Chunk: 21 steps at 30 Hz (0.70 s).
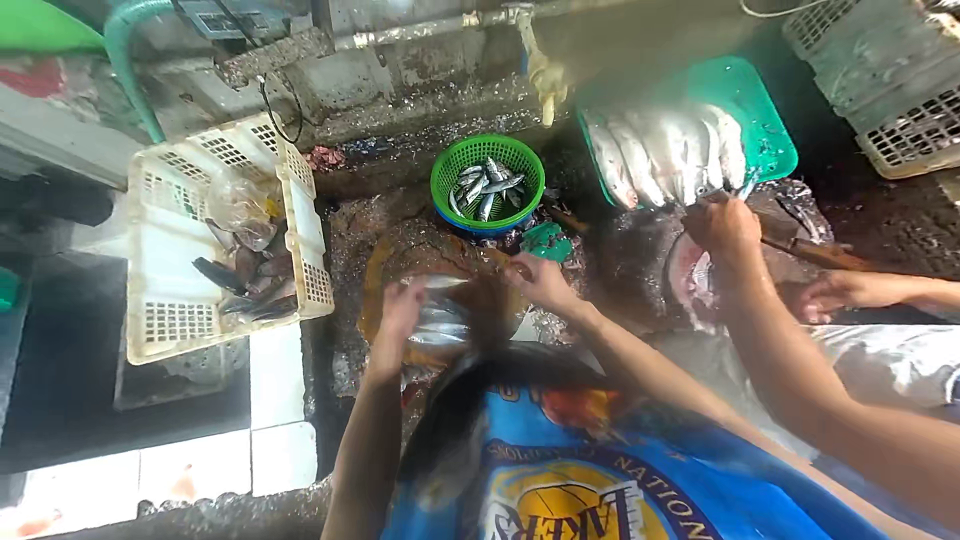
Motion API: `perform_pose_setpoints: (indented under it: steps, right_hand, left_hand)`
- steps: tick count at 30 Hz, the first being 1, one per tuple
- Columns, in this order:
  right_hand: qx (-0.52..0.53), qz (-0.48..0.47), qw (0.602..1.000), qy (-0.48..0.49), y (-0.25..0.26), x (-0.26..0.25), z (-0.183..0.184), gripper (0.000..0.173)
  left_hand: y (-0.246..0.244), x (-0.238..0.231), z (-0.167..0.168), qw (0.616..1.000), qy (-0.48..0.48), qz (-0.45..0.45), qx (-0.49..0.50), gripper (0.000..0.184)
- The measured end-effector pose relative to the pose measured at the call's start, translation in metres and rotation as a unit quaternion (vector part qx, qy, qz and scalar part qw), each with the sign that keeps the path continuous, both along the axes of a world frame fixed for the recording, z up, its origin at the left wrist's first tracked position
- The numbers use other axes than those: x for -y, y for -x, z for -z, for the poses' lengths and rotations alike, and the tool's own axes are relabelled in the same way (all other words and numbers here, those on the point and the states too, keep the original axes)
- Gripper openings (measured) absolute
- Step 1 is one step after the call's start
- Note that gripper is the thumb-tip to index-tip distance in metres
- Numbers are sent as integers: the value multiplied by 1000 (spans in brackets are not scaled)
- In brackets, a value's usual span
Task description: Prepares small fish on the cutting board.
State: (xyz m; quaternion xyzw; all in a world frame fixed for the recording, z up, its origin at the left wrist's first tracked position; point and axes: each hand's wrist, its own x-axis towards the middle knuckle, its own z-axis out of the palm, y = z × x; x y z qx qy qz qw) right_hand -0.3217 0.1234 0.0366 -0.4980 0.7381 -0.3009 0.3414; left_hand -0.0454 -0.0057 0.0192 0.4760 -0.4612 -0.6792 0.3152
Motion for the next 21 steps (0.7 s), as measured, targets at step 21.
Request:
perform_pose_setpoints:
  steps: [21]
  right_hand:
    - [92,68,993,17,-32,6,-12,5]
  left_hand:
    - [74,-74,-39,835,278,332,339,36]
